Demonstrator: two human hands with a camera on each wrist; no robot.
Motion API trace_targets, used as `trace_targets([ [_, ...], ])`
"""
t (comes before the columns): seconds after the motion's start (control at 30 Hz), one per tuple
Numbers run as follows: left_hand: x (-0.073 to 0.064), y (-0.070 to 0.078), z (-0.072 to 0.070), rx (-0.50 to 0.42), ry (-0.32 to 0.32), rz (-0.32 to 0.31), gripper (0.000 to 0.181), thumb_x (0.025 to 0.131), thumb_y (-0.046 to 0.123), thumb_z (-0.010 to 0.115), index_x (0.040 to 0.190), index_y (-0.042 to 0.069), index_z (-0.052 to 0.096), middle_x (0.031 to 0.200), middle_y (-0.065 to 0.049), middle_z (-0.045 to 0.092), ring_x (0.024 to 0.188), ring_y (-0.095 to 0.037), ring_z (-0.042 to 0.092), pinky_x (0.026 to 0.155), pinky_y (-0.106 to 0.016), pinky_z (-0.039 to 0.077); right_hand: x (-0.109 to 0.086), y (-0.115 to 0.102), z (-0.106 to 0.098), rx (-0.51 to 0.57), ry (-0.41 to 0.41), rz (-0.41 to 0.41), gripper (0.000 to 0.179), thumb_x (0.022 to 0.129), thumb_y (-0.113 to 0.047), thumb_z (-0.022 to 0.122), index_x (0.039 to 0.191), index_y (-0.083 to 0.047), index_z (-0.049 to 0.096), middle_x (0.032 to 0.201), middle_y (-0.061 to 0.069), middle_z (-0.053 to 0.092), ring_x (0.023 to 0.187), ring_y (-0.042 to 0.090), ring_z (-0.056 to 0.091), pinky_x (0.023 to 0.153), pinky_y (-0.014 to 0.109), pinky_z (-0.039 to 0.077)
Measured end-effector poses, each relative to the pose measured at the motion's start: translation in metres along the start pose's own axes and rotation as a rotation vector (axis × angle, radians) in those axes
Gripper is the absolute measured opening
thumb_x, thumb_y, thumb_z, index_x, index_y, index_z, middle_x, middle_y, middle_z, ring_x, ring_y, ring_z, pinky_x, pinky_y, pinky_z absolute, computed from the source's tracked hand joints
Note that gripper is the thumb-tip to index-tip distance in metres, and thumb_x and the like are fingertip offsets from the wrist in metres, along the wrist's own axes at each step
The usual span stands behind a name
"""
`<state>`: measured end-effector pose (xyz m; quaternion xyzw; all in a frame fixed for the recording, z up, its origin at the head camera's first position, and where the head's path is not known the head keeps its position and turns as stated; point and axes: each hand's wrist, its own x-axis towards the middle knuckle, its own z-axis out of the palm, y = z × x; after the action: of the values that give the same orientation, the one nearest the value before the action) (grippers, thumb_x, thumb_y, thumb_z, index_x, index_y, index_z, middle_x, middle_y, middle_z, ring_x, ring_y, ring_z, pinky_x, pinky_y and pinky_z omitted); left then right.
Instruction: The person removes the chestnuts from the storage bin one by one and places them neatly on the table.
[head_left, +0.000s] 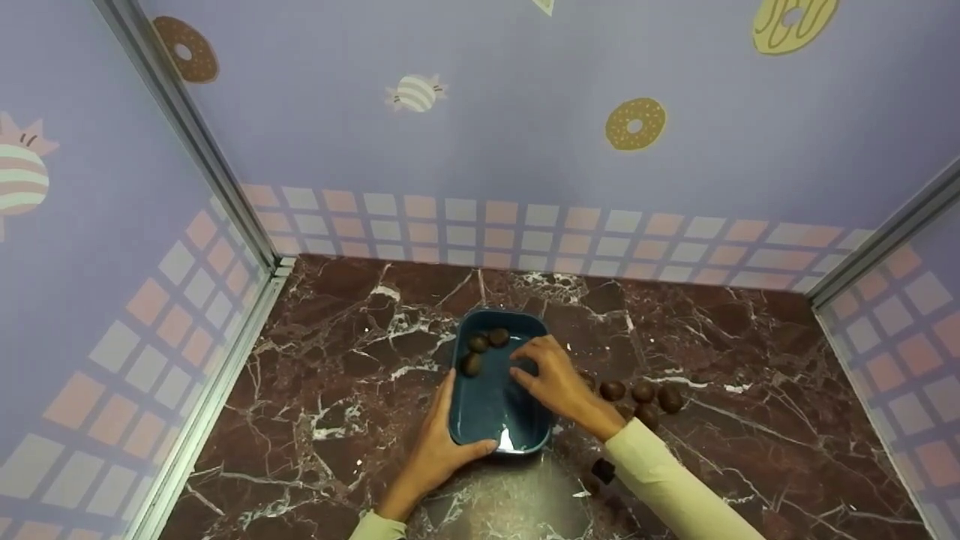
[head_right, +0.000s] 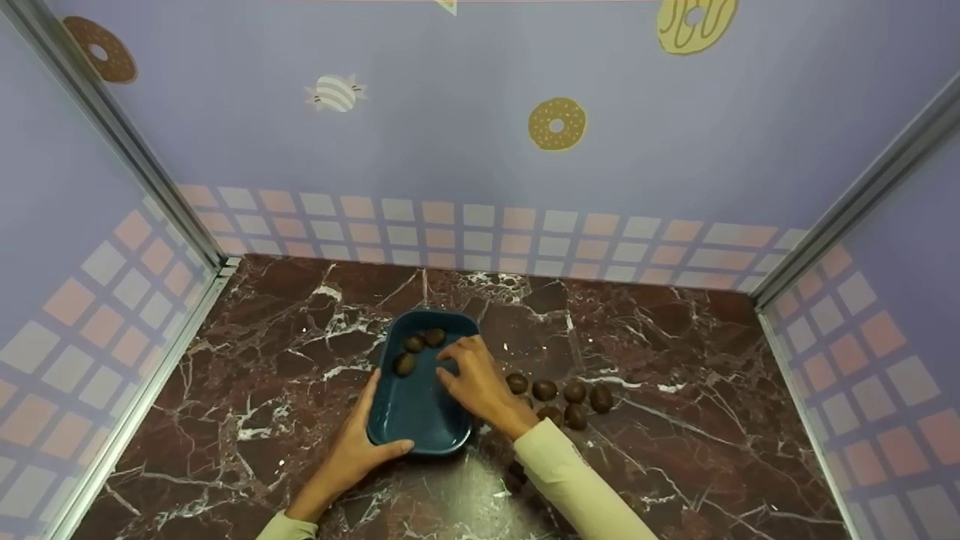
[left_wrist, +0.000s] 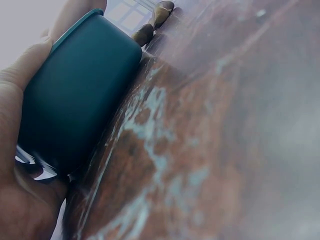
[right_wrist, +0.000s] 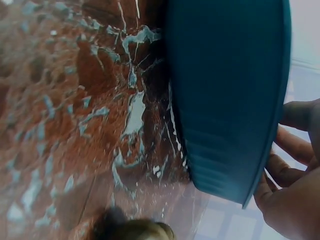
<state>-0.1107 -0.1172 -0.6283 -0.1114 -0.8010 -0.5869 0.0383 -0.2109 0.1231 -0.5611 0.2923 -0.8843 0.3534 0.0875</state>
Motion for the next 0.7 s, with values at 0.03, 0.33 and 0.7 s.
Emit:
trace_targets([
  [0.03, 0.0, 0.0, 0.0, 0.001, 0.0, -0.006, 0.136, 0.077, 0.041, 0.103, 0.177, 0.007, 0.017, 0.178, -0.025, 0.025, 0.162, -0.046, 0.029, 0.127, -0.067, 0.028, 0.001, 0.0, 0.002, -0.001, -0.001, 0.003, 0.016, 0.095, -0.003, 0.084, 0.111, 0.002, 0.081, 0.11, 0.014, 0.077, 0.11, 0.034, 0.066, 0.098, 0.054, 0.056],
  [0.33, -0.001, 0.003, 0.0, -0.046, -0.01, -0.021, 0.134, 0.079, 0.034, 0.102, 0.179, 0.015, 0.015, 0.18, -0.023, 0.021, 0.163, -0.046, 0.026, 0.126, -0.068, 0.028, 0.018, 0.0, 0.014, 0.029, -0.023, 0.095, 0.027, 0.097, -0.003, 0.082, 0.122, 0.005, 0.076, 0.124, 0.02, 0.073, 0.117, 0.041, 0.064, 0.101, 0.06, 0.055],
  [0.7, -0.001, 0.002, 0.001, -0.029, 0.004, -0.032, 0.136, 0.077, 0.038, 0.103, 0.178, 0.013, 0.017, 0.18, -0.024, 0.022, 0.163, -0.045, 0.026, 0.127, -0.068, 0.026, 0.037, 0.002, 0.021, 0.019, -0.093, 0.121, 0.034, 0.096, -0.004, 0.083, 0.127, 0.006, 0.074, 0.127, 0.023, 0.071, 0.12, 0.044, 0.064, 0.103, 0.061, 0.055],
])
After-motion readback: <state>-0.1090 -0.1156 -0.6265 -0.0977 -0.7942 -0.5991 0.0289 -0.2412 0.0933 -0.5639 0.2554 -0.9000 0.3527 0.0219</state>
